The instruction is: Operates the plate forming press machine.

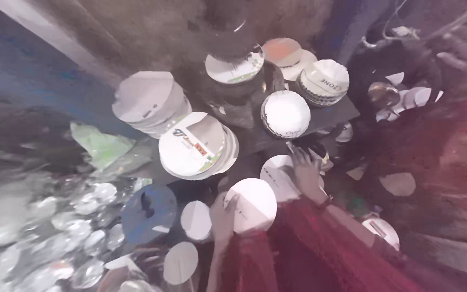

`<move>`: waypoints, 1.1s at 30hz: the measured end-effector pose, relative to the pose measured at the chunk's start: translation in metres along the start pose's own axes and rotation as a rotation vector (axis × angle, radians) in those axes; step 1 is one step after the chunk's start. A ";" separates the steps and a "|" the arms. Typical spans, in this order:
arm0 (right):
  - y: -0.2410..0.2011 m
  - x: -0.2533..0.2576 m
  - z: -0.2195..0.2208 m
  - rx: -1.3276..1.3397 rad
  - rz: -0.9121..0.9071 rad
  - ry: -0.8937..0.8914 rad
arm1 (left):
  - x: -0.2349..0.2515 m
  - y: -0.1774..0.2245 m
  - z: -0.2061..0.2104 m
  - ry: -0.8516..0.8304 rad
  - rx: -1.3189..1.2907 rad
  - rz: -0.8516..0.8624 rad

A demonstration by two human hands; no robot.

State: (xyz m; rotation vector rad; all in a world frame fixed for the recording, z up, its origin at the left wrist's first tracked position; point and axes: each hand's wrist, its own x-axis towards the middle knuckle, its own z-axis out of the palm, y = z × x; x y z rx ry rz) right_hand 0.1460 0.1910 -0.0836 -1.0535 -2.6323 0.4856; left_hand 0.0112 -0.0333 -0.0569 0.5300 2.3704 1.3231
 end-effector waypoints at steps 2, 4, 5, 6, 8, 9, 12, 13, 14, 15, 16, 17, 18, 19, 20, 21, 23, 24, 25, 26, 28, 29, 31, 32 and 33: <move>0.001 0.001 -0.001 0.099 -0.137 0.221 | -0.001 -0.003 -0.005 0.055 -0.163 -0.025; -0.007 -0.001 -0.011 0.255 -0.164 0.285 | -0.002 0.000 -0.006 0.061 -0.397 -0.033; -0.010 -0.001 -0.014 0.273 -0.152 0.285 | -0.002 0.003 -0.004 0.053 -0.492 -0.031; -0.010 0.001 -0.015 0.249 -0.131 0.243 | -0.001 0.005 -0.001 0.045 -0.565 -0.022; -0.003 0.006 -0.016 0.189 -0.099 0.135 | 0.001 0.009 0.005 0.021 -0.651 -0.004; 0.002 0.007 -0.016 0.176 -0.100 0.130 | 0.002 0.009 0.007 0.001 -0.677 0.008; -0.009 0.007 -0.032 0.217 -0.080 0.138 | 0.003 0.013 0.007 -0.047 -0.738 0.038; -0.015 0.002 -0.036 0.234 -0.076 0.125 | 0.001 0.012 0.006 -0.069 -0.745 0.037; -0.018 0.000 -0.038 0.263 -0.087 0.115 | 0.001 0.011 0.005 -0.090 -0.755 0.038; -0.018 -0.003 -0.039 0.309 -0.115 0.117 | 0.003 0.009 0.006 -0.111 -0.768 0.049; -0.019 -0.005 -0.039 0.379 -0.164 0.132 | 0.003 0.006 0.007 -0.128 -0.772 0.070; -0.020 -0.006 -0.035 0.477 -0.231 0.137 | 0.003 0.004 0.006 -0.154 -0.763 0.112; -0.023 -0.008 -0.033 0.616 -0.297 0.086 | 0.002 0.004 0.005 -0.191 -0.756 0.163; -0.029 -0.009 -0.034 0.769 -0.356 -0.018 | 0.001 0.004 0.002 -0.242 -0.748 0.214; -0.039 -0.007 -0.040 0.872 -0.406 -0.141 | 0.000 0.004 -0.001 -0.299 -0.735 0.255; -0.049 -0.001 -0.049 0.900 -0.457 -0.231 | -0.002 0.005 -0.004 -0.325 -0.714 0.280; -0.073 0.024 -0.069 0.807 -0.577 -0.191 | -0.008 0.005 -0.008 -0.309 -0.719 0.277; -0.088 0.042 -0.077 0.732 -0.640 -0.107 | -0.011 0.004 -0.010 -0.275 -0.724 0.277; -0.106 0.064 -0.080 0.670 -0.703 -0.014 | -0.013 0.003 -0.012 -0.227 -0.736 0.280; -0.126 0.086 -0.079 0.618 -0.750 0.053 | -0.014 0.004 -0.015 -0.162 -0.759 0.283; -0.166 0.128 -0.065 0.483 -0.771 0.061 | -0.018 0.006 -0.026 0.030 -0.783 0.283; -0.181 0.145 -0.053 0.362 -0.736 0.004 | -0.019 0.005 -0.035 0.129 -0.759 0.307; -0.202 0.171 -0.033 0.116 -0.632 -0.128 | -0.021 0.002 -0.056 0.345 -0.645 0.357; -0.209 0.180 -0.031 0.046 -0.606 -0.167 | -0.023 0.001 -0.067 0.449 -0.597 0.355; -0.213 0.185 -0.033 0.046 -0.613 -0.146 | -0.025 0.002 -0.079 0.552 -0.574 0.333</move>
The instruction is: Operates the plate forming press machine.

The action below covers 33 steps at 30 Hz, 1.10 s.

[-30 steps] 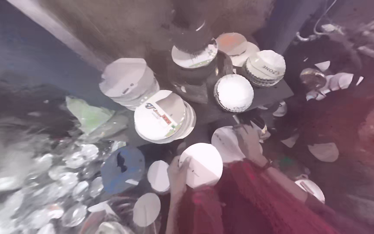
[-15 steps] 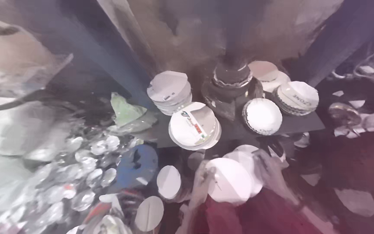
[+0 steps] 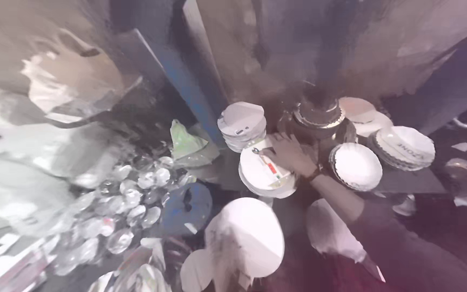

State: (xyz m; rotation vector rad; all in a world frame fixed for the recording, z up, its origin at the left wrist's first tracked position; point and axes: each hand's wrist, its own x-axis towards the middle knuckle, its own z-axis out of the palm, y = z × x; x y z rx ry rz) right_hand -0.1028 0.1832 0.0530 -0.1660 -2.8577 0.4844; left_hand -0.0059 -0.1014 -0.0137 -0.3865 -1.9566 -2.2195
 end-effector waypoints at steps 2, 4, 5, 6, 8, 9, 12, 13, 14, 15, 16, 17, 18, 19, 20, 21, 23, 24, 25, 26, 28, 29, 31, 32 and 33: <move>0.000 -0.004 -0.013 0.137 -0.065 0.175 | 0.008 0.007 -0.016 0.162 0.014 -0.030; 0.006 -0.019 -0.025 0.390 -0.103 0.422 | 0.010 0.014 -0.024 0.243 0.009 -0.067; 0.008 -0.025 -0.031 0.499 -0.093 0.494 | 0.012 0.020 -0.024 0.228 0.008 -0.055; 0.006 -0.033 -0.037 0.589 -0.069 0.501 | 0.015 0.023 -0.023 0.183 0.024 -0.035; -0.013 -0.063 -0.044 0.739 -0.043 0.317 | 0.020 0.027 -0.015 0.099 0.039 0.005; -0.027 -0.084 -0.044 0.807 -0.076 0.137 | 0.020 0.028 -0.008 0.028 0.001 0.019; -0.058 -0.114 -0.041 0.952 -0.260 -0.268 | 0.016 0.029 0.009 -0.167 -0.189 -0.127; -0.058 -0.109 -0.042 0.918 -0.251 -0.236 | 0.012 0.029 0.010 -0.257 -0.249 -0.185; -0.053 -0.097 -0.041 0.812 -0.204 -0.104 | 0.009 0.028 0.009 -0.375 -0.291 -0.235; -0.044 -0.078 -0.036 0.655 -0.157 0.060 | 0.005 0.025 0.007 -0.506 -0.329 -0.277; -0.031 -0.055 -0.029 0.469 -0.124 0.138 | 0.001 0.022 0.006 -0.600 -0.365 -0.317; -0.019 -0.033 -0.020 0.291 -0.094 0.134 | -0.003 0.019 0.005 -0.653 -0.394 -0.343; -0.011 -0.017 -0.011 0.151 -0.056 0.078 | -0.007 0.019 0.004 -0.628 -0.388 -0.355; -0.007 -0.006 -0.003 0.081 -0.034 0.043 | -0.010 0.021 0.002 -0.544 -0.343 -0.347; -0.006 0.000 0.001 0.076 -0.029 0.073 | -0.009 0.024 -0.001 -0.465 -0.291 -0.316; -0.006 0.002 -0.002 0.136 -0.046 0.168 | -0.006 0.024 -0.006 -0.394 -0.258 -0.285; -0.007 -0.008 -0.020 0.390 -0.073 0.355 | 0.002 0.020 -0.017 -0.273 -0.199 -0.233; -0.007 -0.015 -0.030 0.604 -0.082 0.379 | 0.006 0.015 -0.023 -0.238 -0.173 -0.211; -0.011 -0.024 -0.039 0.819 -0.100 0.321 | 0.009 0.013 -0.028 -0.224 -0.146 -0.201; -0.017 -0.037 -0.046 0.937 -0.139 0.203 | 0.012 0.014 -0.028 -0.218 -0.145 -0.216; -0.041 -0.064 -0.046 0.840 -0.246 -0.005 | 0.014 0.023 -0.015 -0.155 -0.176 -0.299; -0.052 -0.073 -0.039 0.717 -0.315 -0.010 | 0.014 0.027 -0.007 -0.135 -0.171 -0.329; -0.054 -0.072 -0.026 0.510 -0.307 0.079 | 0.014 0.035 0.010 -0.077 -0.191 -0.390; -0.045 -0.060 -0.022 0.404 -0.245 0.108 | 0.013 0.036 0.012 -0.045 -0.204 -0.400; -0.032 -0.044 -0.019 0.288 -0.174 0.088 | 0.013 0.037 0.013 0.011 -0.188 -0.403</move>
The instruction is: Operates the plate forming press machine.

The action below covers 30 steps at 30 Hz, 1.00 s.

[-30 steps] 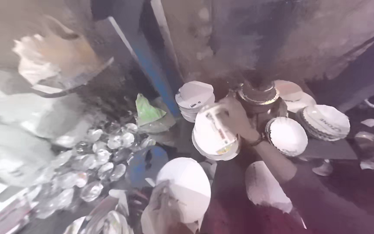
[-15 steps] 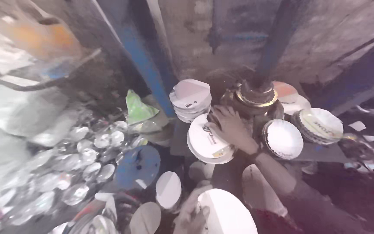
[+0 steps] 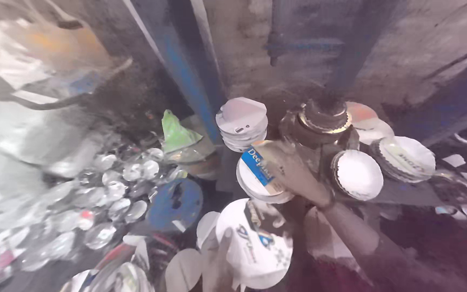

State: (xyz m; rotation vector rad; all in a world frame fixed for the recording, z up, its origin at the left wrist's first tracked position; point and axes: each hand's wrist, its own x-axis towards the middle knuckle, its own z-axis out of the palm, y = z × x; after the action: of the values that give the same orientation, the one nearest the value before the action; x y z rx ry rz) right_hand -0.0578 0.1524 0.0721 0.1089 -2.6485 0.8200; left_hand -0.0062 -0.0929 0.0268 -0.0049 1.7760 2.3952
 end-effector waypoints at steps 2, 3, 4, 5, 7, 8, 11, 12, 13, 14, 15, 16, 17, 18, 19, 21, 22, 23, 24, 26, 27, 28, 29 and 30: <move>0.031 0.025 0.003 -0.198 0.137 -0.091 | 0.002 -0.002 -0.008 0.136 0.036 0.086; 0.040 0.030 0.006 -0.238 0.171 -0.110 | 0.004 -0.004 -0.020 0.133 0.080 0.161; 0.044 0.033 0.006 -0.237 0.177 -0.090 | 0.009 -0.006 -0.036 0.090 0.130 0.233; 0.042 0.035 0.002 -0.190 0.158 -0.021 | 0.013 -0.006 -0.048 0.075 0.143 0.278; 0.035 0.029 -0.007 -0.010 0.064 0.195 | 0.012 -0.005 -0.059 0.134 0.058 0.319; 0.034 0.025 -0.012 0.103 0.015 0.291 | 0.011 -0.002 -0.058 0.161 0.011 0.327; 0.031 0.011 -0.026 0.333 -0.025 0.335 | 0.012 -0.004 -0.049 0.120 -0.086 0.352; 0.031 0.007 -0.027 0.370 -0.011 0.318 | 0.013 -0.004 -0.043 0.092 -0.090 0.351; 0.031 0.002 -0.028 0.398 0.014 0.301 | 0.015 -0.005 -0.038 0.056 -0.101 0.353; 0.029 -0.004 -0.029 0.416 0.038 0.269 | 0.017 -0.006 -0.034 0.020 -0.101 0.352; 0.023 -0.011 -0.029 0.445 0.055 0.203 | 0.018 -0.005 -0.031 0.013 -0.107 0.352; 0.016 -0.017 -0.029 0.479 0.050 0.107 | 0.020 -0.004 -0.029 0.035 -0.138 0.354; 0.009 -0.021 -0.029 0.502 0.012 0.005 | 0.021 -0.003 -0.030 0.053 -0.157 0.362; 0.004 -0.023 -0.027 0.493 -0.038 -0.050 | 0.022 -0.002 -0.032 0.072 -0.147 0.363; 0.002 -0.023 -0.022 0.443 -0.063 -0.019 | 0.022 0.000 -0.035 0.101 -0.128 0.364; 0.011 -0.009 -0.012 0.230 -0.060 0.134 | 0.021 0.001 -0.043 0.152 -0.093 0.388; 0.020 0.002 -0.007 0.098 -0.024 0.153 | 0.019 0.002 -0.049 0.164 -0.068 0.401; 0.030 0.012 -0.003 -0.031 0.036 0.106 | 0.017 0.003 -0.053 0.183 -0.047 0.400; 0.038 0.020 0.001 -0.144 0.096 0.031 | 0.016 0.005 -0.057 0.200 -0.039 0.397; 0.043 0.028 0.008 -0.228 0.128 -0.015 | 0.012 0.009 -0.064 0.211 -0.036 0.396; 0.042 0.028 0.008 -0.216 0.090 0.050 | 0.011 0.010 -0.068 0.210 -0.037 0.400; 0.038 0.027 0.004 -0.161 0.037 0.160 | 0.010 0.010 -0.070 0.213 -0.046 0.401; 0.034 0.023 -0.002 -0.071 -0.005 0.259 | 0.009 0.010 -0.071 0.210 -0.073 0.403; 0.031 0.018 -0.009 0.028 -0.022 0.335 | 0.008 0.009 -0.069 0.191 -0.102 0.413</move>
State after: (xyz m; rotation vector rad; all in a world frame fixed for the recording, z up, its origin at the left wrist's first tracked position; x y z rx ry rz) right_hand -0.0769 0.1836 0.0696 0.0068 -2.3187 0.7918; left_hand -0.0214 -0.1602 0.0145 0.1386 1.8877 2.8582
